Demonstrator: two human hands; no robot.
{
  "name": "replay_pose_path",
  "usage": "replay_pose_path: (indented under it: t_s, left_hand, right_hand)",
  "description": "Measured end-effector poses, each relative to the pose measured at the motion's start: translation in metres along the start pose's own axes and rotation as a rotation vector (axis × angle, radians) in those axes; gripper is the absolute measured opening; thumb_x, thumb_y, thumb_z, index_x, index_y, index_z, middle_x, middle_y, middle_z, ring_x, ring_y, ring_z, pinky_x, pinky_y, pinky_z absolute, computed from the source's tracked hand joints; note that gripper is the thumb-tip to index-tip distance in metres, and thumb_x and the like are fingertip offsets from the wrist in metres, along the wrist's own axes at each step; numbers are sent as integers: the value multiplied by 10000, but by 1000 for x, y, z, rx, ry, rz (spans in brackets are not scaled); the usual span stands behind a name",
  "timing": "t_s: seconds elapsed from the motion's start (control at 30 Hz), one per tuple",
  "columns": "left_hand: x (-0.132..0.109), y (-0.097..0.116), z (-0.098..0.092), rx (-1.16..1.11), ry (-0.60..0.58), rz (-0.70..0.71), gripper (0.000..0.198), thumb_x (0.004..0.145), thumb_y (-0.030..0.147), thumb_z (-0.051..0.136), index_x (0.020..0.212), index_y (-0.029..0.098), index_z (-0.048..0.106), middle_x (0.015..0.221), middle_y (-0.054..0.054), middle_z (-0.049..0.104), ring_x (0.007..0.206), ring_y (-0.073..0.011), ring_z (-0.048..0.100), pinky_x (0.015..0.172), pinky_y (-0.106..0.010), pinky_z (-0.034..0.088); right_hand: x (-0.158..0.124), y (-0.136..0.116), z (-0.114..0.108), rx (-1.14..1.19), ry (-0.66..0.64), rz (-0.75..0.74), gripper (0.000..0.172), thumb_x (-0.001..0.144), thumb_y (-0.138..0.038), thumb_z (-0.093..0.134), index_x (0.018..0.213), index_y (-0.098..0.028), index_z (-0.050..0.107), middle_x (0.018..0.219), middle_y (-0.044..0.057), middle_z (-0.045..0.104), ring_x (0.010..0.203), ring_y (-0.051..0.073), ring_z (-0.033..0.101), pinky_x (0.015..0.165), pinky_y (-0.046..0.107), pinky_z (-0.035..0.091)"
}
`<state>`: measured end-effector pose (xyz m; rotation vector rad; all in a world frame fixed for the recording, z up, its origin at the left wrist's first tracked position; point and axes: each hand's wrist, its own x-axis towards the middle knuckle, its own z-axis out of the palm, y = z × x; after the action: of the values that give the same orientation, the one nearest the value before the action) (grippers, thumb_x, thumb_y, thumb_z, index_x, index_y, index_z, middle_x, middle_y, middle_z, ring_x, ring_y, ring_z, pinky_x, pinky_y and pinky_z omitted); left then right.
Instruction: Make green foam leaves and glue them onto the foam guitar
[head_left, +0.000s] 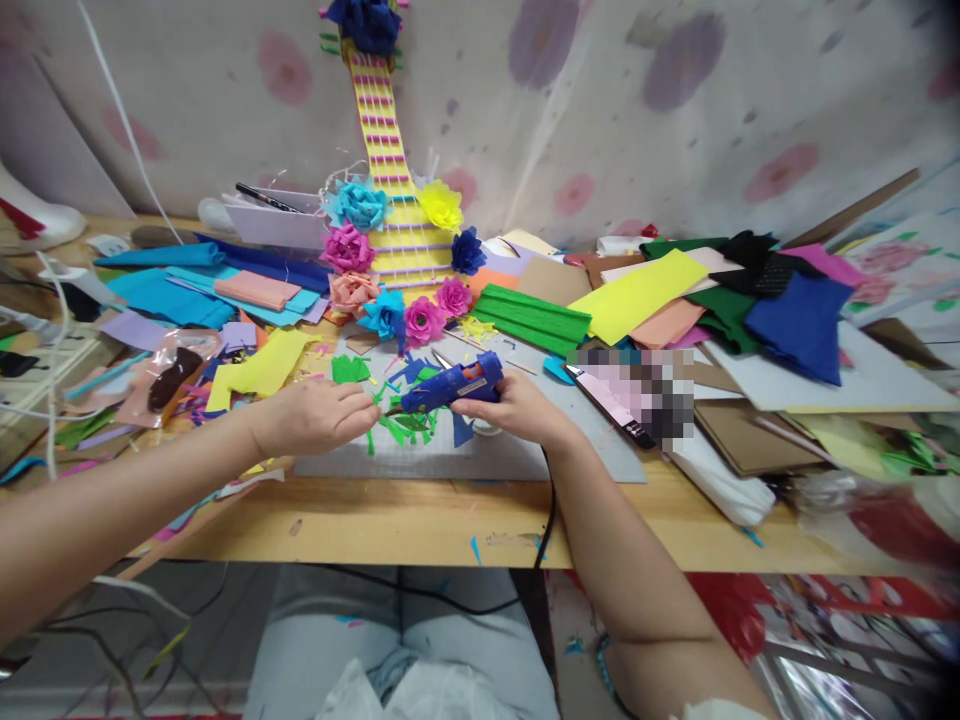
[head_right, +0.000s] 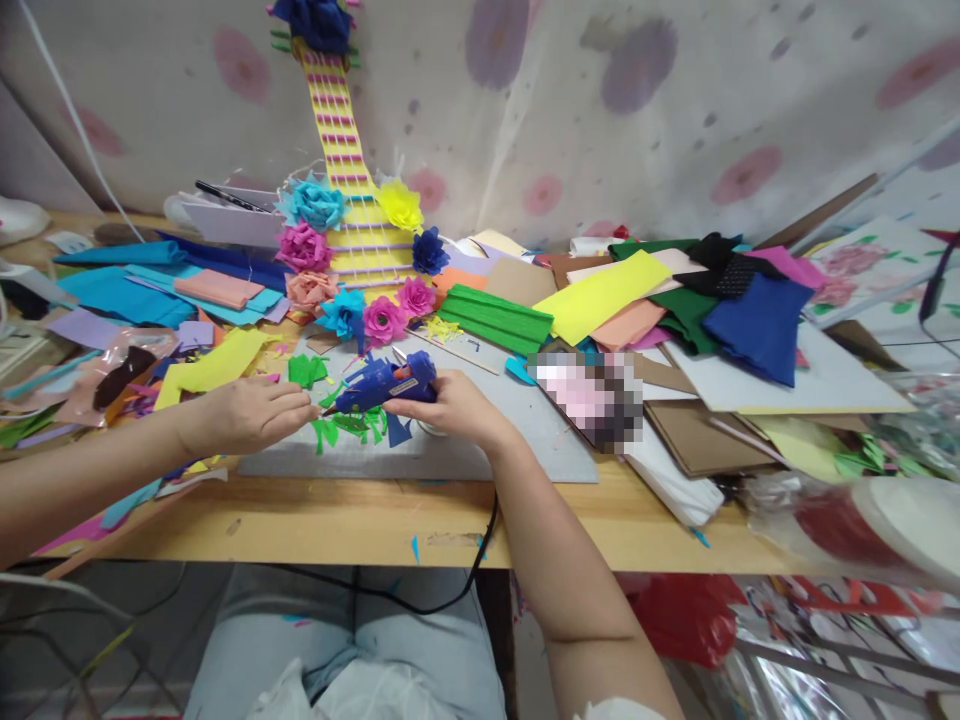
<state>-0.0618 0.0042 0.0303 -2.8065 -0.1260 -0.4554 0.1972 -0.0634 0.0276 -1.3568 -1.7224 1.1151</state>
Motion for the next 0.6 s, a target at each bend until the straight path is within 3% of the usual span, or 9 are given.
replay_pose_path:
  t_s: [0.33,0.6]
  left_hand:
    - [-4,1,2,-152,-44,-135,204,845,173,369,720,219,524,639,5,569,586,-112,507,513,-237,331]
    - [-3,2,2,-110,-94,-123,218,847,171,350,730,213,530,631,-8,559,568,-119,504,476,-242,336]
  right_hand:
    - [1,0,1,14,0,19,370,639,-482,639,770,-137,619,640,-11,534,572,87,431,541,205,364]
    - [1,-2,1,1,-15,8,347,643,-478,634,724,-141,614,621,-15,527,559,85,424,528,202,352]
